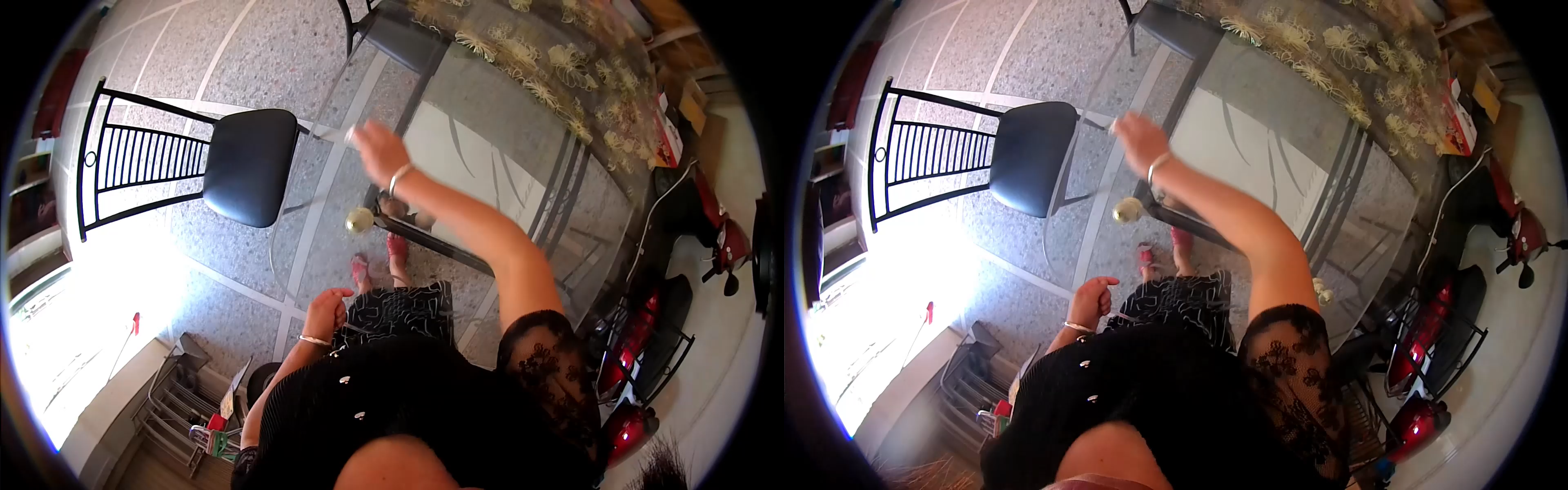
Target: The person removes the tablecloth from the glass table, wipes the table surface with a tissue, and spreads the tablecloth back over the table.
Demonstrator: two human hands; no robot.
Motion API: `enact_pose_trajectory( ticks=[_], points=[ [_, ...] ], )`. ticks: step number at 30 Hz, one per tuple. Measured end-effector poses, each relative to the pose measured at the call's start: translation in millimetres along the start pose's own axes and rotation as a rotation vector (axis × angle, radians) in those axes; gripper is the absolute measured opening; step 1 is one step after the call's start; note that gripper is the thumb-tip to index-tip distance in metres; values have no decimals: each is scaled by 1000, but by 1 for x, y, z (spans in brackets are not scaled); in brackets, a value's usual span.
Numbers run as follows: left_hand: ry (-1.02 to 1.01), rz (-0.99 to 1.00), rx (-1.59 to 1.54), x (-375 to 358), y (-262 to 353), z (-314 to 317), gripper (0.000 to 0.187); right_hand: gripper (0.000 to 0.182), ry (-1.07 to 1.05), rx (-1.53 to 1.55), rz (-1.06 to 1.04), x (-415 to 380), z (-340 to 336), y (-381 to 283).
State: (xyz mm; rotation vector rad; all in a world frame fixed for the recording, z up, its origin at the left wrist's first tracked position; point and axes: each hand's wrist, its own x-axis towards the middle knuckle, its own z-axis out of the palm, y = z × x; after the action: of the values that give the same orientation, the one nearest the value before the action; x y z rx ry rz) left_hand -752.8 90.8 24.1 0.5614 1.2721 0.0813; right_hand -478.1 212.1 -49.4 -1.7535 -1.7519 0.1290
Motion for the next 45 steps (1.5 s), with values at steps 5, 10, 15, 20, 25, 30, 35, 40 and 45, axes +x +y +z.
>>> enact_pose_trajectory(
  ticks=[5, 10, 15, 20, 25, 30, 35, 40, 45],
  points=[
    [-23, 18, 21, 8, 12, 1, 20, 17, -297, 207, -28, -43, -36, -36],
    [-49, 20, 28, 18, 15, 1, 18, 17, 262, -196, 494, -5, -90, 92],
    [-53, -24, 57, 24, 19, 4, 21, 13, 325, -421, 582, 28, -81, 167],
    [-53, -44, 16, 36, 20, 3, 19, 11, 282, -485, 601, 91, -61, 176],
    [-72, -115, -60, 40, 24, 6, 20, 13, 248, -512, 636, 138, -38, 173],
    [-110, -113, -75, 46, 21, 4, 21, 14, 261, -519, 498, 170, -22, 174],
    [-53, -82, -60, 43, 32, 9, 21, 13, 106, -337, 250, 163, -15, 152],
    [-38, -68, -46, 39, 37, 14, 20, 21, 41, -100, -42, 108, 4, 72],
    [-51, -50, -48, 37, 35, 9, 20, 21, -185, 57, -126, 59, -7, 33]
  ],
)
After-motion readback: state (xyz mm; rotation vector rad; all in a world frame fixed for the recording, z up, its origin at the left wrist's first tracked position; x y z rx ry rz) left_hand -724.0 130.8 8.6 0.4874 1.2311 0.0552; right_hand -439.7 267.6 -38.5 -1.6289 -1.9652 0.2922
